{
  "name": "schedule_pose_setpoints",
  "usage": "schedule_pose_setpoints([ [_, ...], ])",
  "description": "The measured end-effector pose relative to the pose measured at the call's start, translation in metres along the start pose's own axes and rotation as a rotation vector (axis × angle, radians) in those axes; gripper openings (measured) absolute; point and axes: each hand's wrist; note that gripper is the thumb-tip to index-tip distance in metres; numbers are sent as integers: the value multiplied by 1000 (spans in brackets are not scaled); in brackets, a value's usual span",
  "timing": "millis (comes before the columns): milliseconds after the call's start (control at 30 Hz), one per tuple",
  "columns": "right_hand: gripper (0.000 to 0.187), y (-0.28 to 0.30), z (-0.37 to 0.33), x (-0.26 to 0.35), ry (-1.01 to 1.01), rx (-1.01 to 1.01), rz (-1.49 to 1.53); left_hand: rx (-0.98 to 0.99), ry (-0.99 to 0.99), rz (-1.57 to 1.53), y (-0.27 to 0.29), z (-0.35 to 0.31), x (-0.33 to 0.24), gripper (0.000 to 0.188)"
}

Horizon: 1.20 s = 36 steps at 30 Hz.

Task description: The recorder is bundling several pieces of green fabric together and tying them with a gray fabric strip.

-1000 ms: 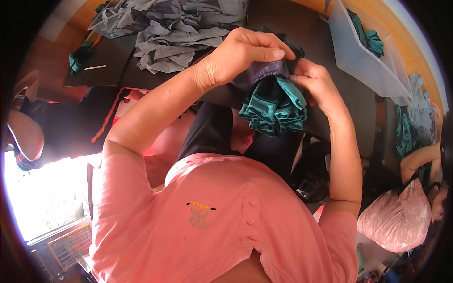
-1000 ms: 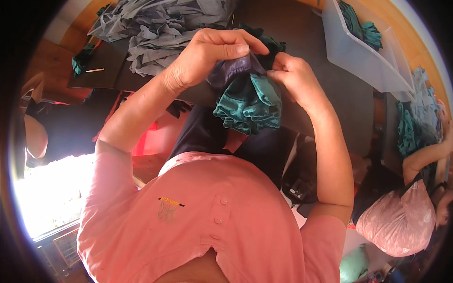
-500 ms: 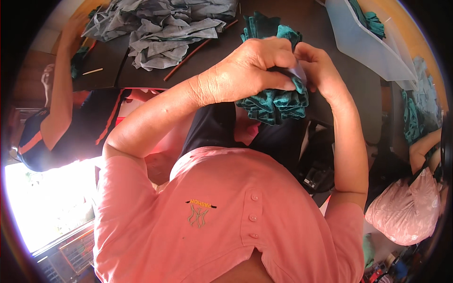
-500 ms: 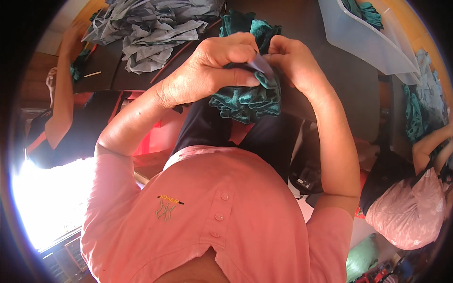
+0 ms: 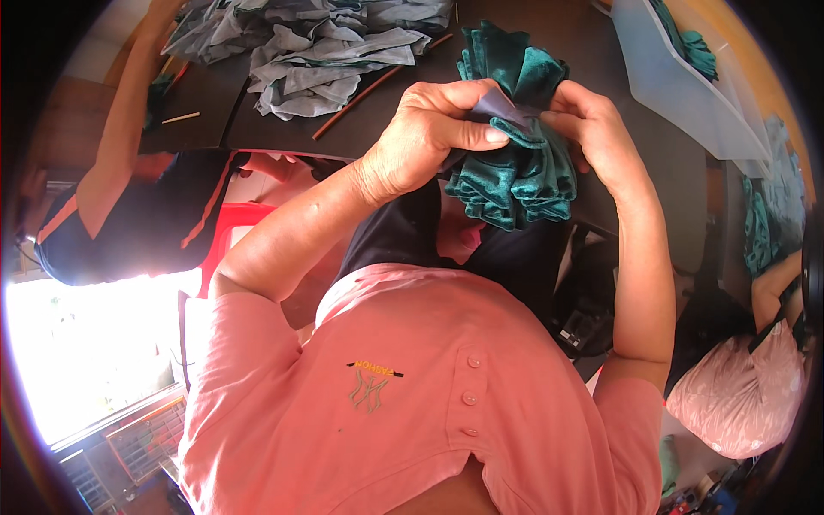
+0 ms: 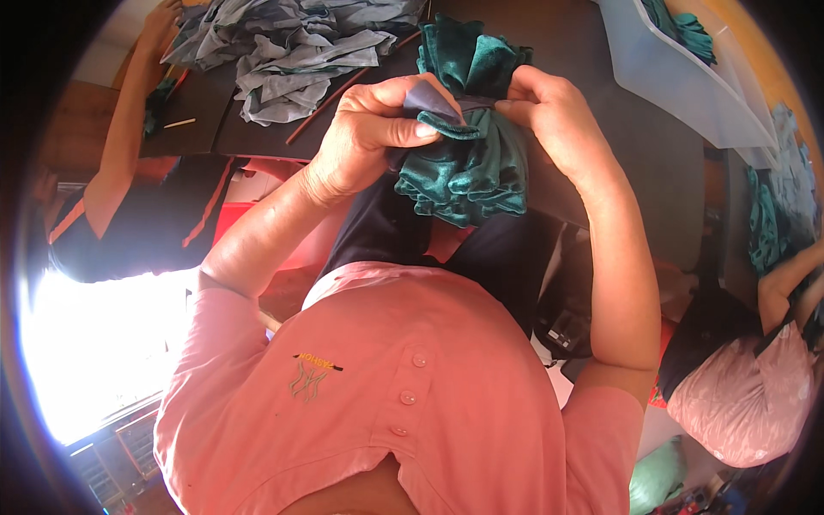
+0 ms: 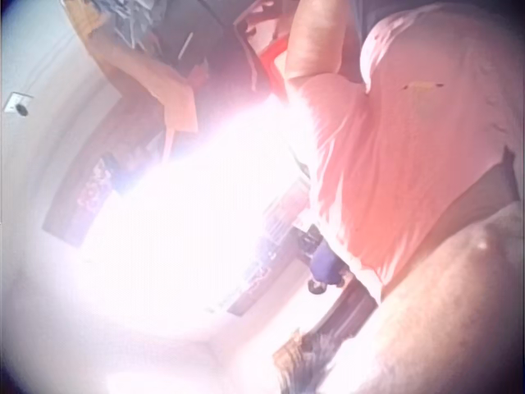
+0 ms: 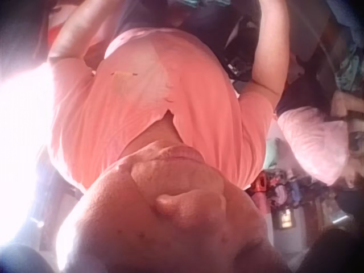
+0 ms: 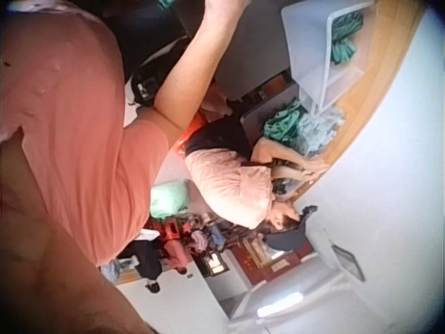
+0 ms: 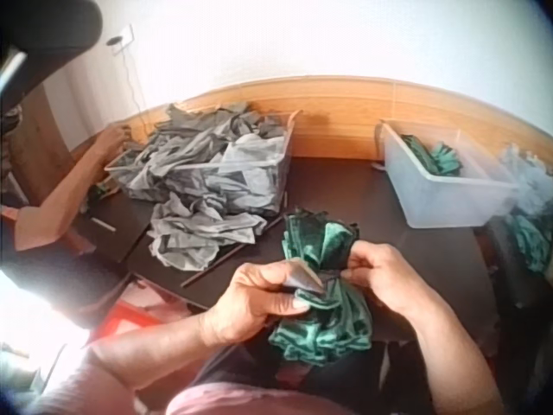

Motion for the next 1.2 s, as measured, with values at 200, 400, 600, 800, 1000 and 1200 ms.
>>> schedule_pose_setpoints([
  [200, 18, -2, 1, -2, -17, -11, 57, 18, -69, 103, -5, -3, -3, 12],
  [400, 19, -3, 0, -4, -26, -26, 83, 33, -167, 162, -13, -6, -6, 10],
  [600, 22, -3, 0, -7, -24, -24, 118, 64, -192, 79, -10, -11, -7, 18],
  [800, 22, -3, 1, -8, 2, -33, 98, 40, -179, 72, -15, -17, -11, 18],
  [1000, 23, -3, 1, -8, -2, -38, 81, 1, -145, 185, -20, -15, -13, 16],
  [1200, 23, -3, 1, -7, 0, -29, 98, 6, -212, 278, -18, -17, -12, 18],
])
Point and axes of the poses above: each hand's wrist, its own z-axis towards the middle knuckle, its own y-axis out of the back of the hand, x = y × z, and after that the axes turned 5 degrees about y, right-handed
